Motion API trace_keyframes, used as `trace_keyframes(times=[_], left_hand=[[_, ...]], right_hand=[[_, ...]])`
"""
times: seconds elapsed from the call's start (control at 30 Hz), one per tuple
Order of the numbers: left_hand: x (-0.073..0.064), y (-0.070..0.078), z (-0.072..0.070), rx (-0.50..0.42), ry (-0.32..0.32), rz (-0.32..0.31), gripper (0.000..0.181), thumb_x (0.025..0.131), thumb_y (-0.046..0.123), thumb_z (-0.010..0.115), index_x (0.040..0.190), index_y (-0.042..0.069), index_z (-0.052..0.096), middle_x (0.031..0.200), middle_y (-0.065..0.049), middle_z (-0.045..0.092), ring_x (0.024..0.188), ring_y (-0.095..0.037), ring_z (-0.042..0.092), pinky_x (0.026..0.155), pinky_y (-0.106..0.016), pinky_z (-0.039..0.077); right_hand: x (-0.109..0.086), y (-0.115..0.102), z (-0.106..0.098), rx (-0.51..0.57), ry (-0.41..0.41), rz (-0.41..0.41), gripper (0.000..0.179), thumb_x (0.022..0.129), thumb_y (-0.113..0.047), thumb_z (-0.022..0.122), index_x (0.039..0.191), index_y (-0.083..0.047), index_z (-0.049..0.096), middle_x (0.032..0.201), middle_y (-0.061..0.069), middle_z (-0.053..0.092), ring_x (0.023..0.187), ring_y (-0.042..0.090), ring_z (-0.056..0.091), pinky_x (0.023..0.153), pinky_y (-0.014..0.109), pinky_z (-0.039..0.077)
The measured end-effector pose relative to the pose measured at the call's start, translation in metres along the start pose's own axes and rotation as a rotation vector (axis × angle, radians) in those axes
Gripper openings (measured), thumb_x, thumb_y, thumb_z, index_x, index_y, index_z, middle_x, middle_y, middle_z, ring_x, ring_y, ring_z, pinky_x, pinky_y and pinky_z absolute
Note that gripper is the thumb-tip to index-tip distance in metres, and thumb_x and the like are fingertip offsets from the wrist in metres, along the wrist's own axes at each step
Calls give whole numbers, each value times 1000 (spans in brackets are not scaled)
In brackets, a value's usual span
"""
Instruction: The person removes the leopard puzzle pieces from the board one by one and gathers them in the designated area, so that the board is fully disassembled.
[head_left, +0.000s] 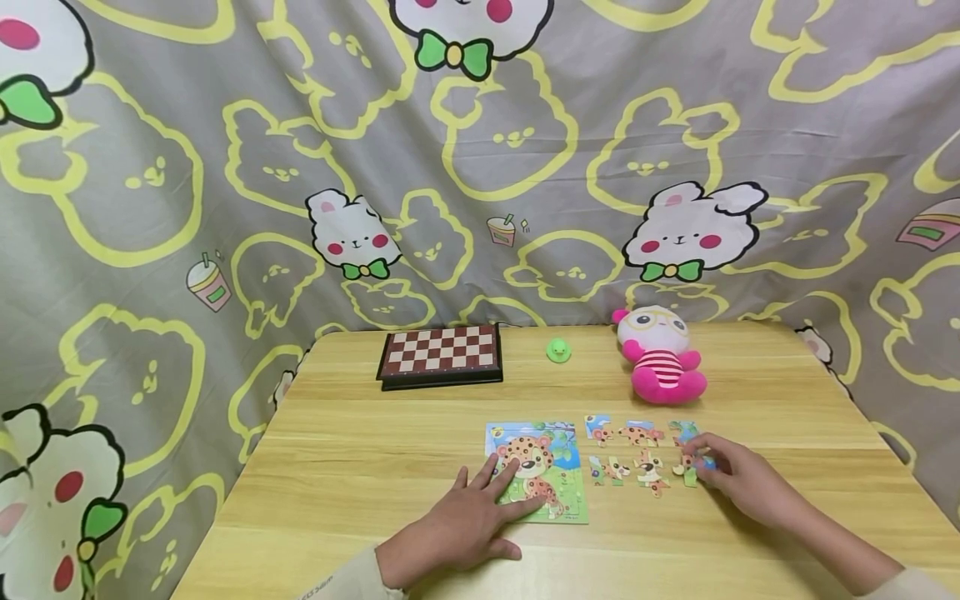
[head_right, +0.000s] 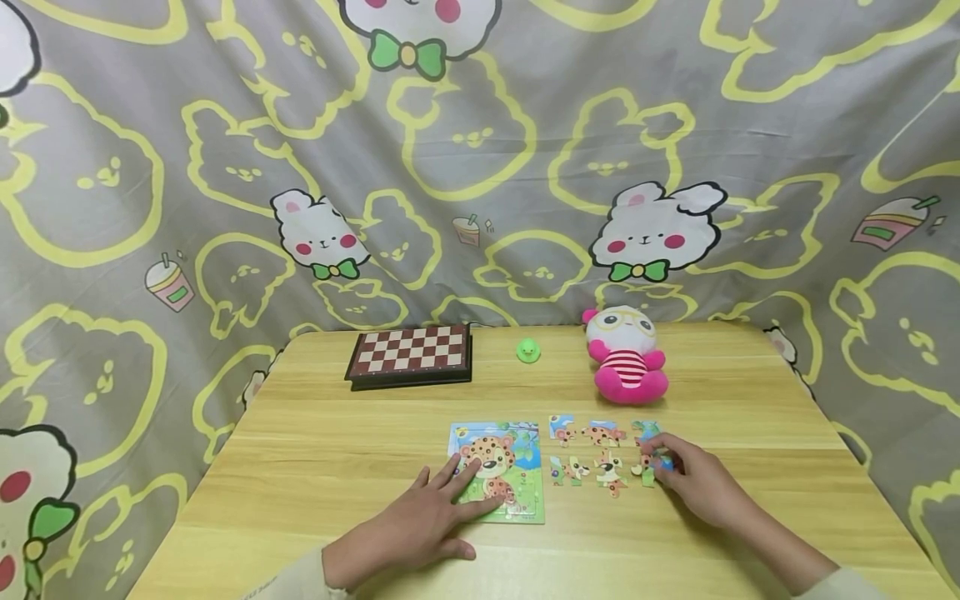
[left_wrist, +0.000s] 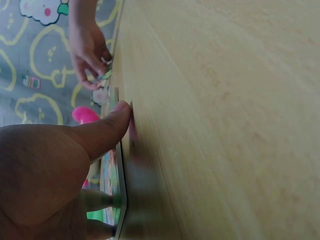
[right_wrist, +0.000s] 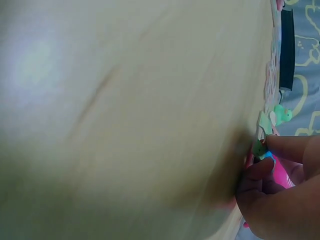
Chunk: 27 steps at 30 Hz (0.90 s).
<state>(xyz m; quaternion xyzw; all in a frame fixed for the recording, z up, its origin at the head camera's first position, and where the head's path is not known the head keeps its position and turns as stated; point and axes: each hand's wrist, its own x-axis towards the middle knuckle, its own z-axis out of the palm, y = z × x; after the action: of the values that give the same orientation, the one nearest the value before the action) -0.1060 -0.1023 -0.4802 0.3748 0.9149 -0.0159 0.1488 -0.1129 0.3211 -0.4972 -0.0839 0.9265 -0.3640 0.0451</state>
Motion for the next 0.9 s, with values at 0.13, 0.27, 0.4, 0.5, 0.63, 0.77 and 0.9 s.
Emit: trace_keyframes(times=[0.13, 0.27, 0.4, 0.5, 0.63, 0.77, 0.9], left_hand=[[0, 0, 0, 3, 3, 0, 72, 92, 71, 50, 158, 56, 24, 173, -7, 16, 157, -41, 17, 109, -67, 40], [0, 0, -1, -3, 5, 4, 72, 93, 71, 50, 158, 55, 25, 173, -8, 17, 157, -41, 17, 110, -68, 40], [0, 0, 0, -5, 4, 4, 71, 93, 71, 50, 158, 55, 26, 173, -8, 17, 157, -41, 18, 110, -68, 39], [0, 0, 1, -11, -2, 2, 71, 93, 70, 51, 158, 55, 25, 173, -8, 17, 157, -41, 17, 110, -68, 39], [0, 0, 1, -26, -6, 0, 71, 93, 69, 52, 158, 55, 25, 173, -8, 16, 157, -41, 16, 111, -67, 38], [1, 0, 2, -17, -4, 0, 71, 93, 70, 51, 158, 56, 25, 173, -8, 17, 157, -41, 16, 111, -67, 39], [2, -1, 2, -4, 2, 4, 72, 93, 71, 50, 158, 55, 25, 173, -8, 17, 157, -41, 18, 110, -67, 40]], right_hand=[[-1, 2, 2, -20, 11, 0, 23, 97, -4, 68, 118, -13, 68, 111, 7, 70, 84, 8, 54, 69, 24, 47], [-1, 4, 4, -26, 26, -17, 26, 95, -1, 69, 120, -9, 69, 100, 1, 65, 75, 5, 46, 62, 24, 43], [-2, 5, 5, -51, 51, -37, 26, 94, -2, 72, 119, -10, 71, 103, 3, 63, 76, 6, 45, 62, 24, 42], [-3, 7, 5, -57, 56, -42, 26, 94, -3, 72, 118, -12, 72, 106, 5, 62, 78, 6, 45, 63, 24, 42], [-4, 7, 5, -53, 50, -51, 25, 94, -4, 72, 118, -13, 73, 105, 4, 61, 78, 6, 43, 63, 24, 41], [-4, 7, 5, -45, 44, -49, 26, 95, -5, 72, 119, -12, 74, 100, 2, 58, 76, 6, 42, 61, 24, 39], [-5, 7, 5, -39, 42, -44, 27, 95, -4, 71, 120, -11, 74, 98, 2, 56, 74, 7, 41, 60, 24, 38]])
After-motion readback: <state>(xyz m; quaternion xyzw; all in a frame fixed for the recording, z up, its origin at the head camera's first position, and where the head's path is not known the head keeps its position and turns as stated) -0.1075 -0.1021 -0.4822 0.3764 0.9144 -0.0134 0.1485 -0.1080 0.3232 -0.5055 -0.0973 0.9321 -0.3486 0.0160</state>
